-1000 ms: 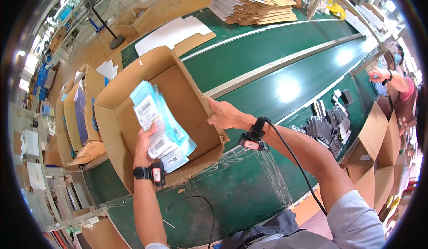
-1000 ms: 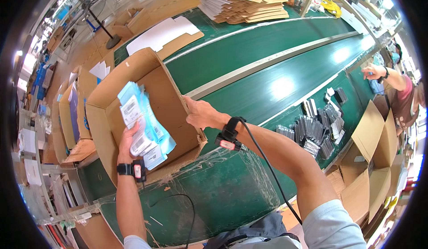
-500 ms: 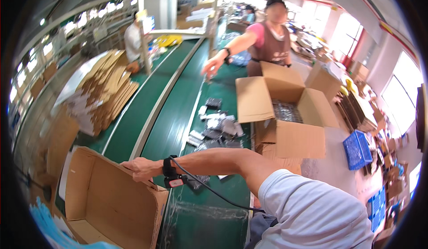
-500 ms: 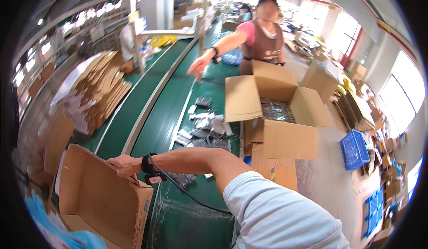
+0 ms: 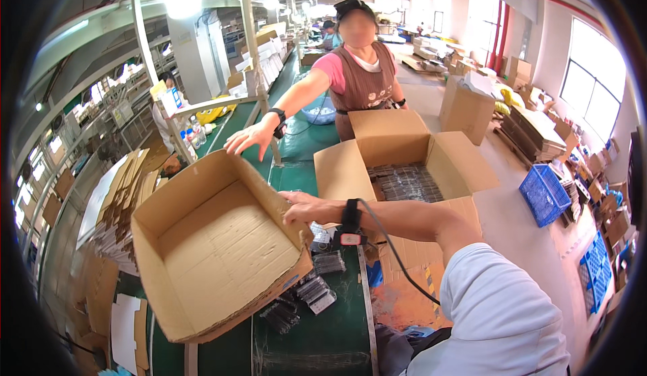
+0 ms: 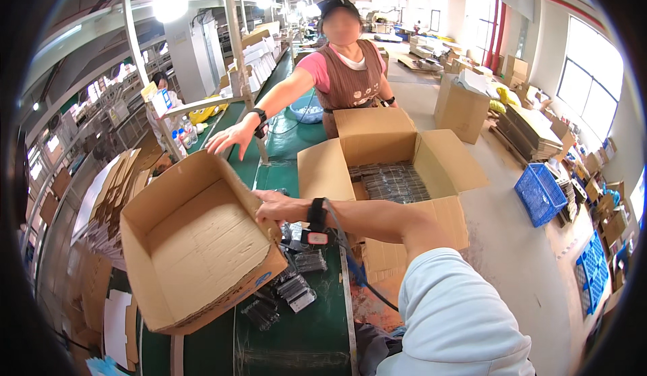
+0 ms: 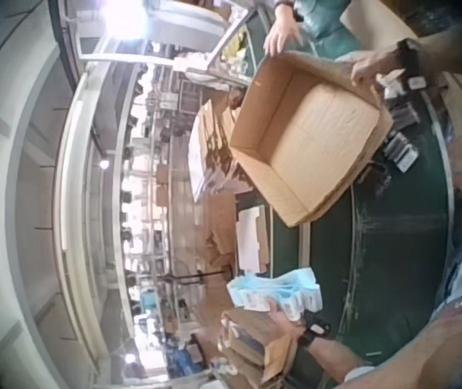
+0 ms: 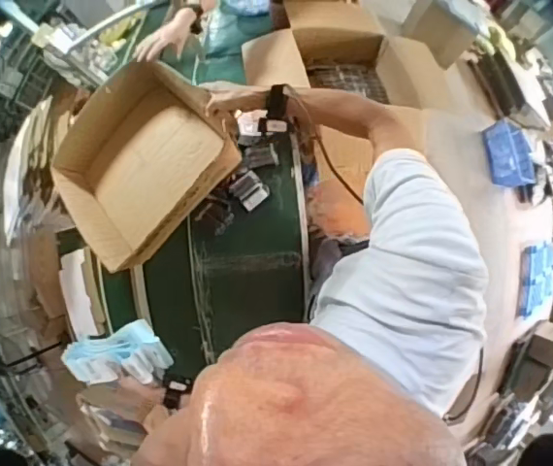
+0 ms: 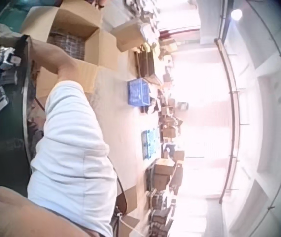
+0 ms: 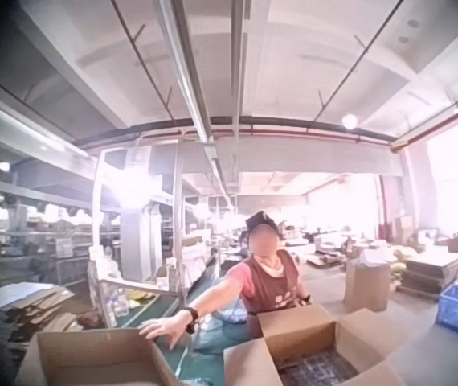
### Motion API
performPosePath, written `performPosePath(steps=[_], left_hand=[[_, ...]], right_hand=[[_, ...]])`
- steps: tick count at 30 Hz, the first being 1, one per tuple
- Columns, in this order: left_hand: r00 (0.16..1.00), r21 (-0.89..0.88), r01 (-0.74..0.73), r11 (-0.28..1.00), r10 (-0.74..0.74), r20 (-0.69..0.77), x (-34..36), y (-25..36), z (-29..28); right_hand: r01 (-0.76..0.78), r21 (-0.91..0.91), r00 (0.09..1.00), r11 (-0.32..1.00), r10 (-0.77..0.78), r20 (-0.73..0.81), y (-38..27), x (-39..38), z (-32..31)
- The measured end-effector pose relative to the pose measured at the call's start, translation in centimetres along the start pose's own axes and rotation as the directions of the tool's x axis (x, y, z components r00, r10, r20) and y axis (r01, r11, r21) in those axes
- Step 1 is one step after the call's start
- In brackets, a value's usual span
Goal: Packing small silver electronic components into a cardboard box on a conveyor line.
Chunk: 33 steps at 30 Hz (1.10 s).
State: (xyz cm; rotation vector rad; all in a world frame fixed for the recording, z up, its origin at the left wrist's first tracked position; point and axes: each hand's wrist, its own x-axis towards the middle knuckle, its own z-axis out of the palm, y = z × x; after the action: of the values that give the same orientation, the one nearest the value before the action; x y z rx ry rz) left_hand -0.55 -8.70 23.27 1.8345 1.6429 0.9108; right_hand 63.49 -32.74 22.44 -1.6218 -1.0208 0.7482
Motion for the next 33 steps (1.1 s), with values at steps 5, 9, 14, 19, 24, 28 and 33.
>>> performPosePath(steps=[5, 9, 14, 19, 24, 28, 33], left_hand=[[0.967, -0.606, 0.241, 0.758, -0.130, 0.221, 0.6, -0.9, 4.1], [0.931, -0.729, 0.304, 0.614, -0.030, 0.363, 1.2, -3.5, 6.4], [0.852, -0.812, 0.426, 0.399, 0.126, 0.509, 2.0, -5.1, 9.2], [0.871, -0.787, 0.475, 0.394, -0.083, 0.485, 5.1, -12.8, 9.6], [0.803, -0.762, 0.531, 0.370, 0.069, 0.592, 3.5, -13.5, 10.3], [0.873, -0.752, 0.487, 0.445, -0.232, 0.428, -0.8, -6.1, 10.8], [0.894, -0.791, 0.434, 0.431, -0.313, 0.320, -1.8, -9.6, 11.7]], right_hand=[[-0.177, 0.102, 0.974, 0.979, 0.189, -0.129, 1.4, -2.1, -4.4], [-0.147, 0.220, 0.965, 0.964, 0.189, -0.181, 0.4, -4.4, -6.3], [-0.062, 0.025, 0.917, 0.998, 0.066, -0.392, 0.0, -5.5, -12.4], [0.248, 0.395, 0.673, 0.885, 0.136, -0.727, -2.0, -9.5, -13.8], [-0.003, 0.406, 0.829, 0.914, 0.230, -0.510, 3.3, -12.0, -5.0], [-0.114, 0.369, 0.979, 0.922, 0.166, -0.114, 0.8, -14.9, 4.7], [-0.197, 0.464, 0.980, 0.864, 0.175, 0.090, 0.1, -13.7, 14.6]])
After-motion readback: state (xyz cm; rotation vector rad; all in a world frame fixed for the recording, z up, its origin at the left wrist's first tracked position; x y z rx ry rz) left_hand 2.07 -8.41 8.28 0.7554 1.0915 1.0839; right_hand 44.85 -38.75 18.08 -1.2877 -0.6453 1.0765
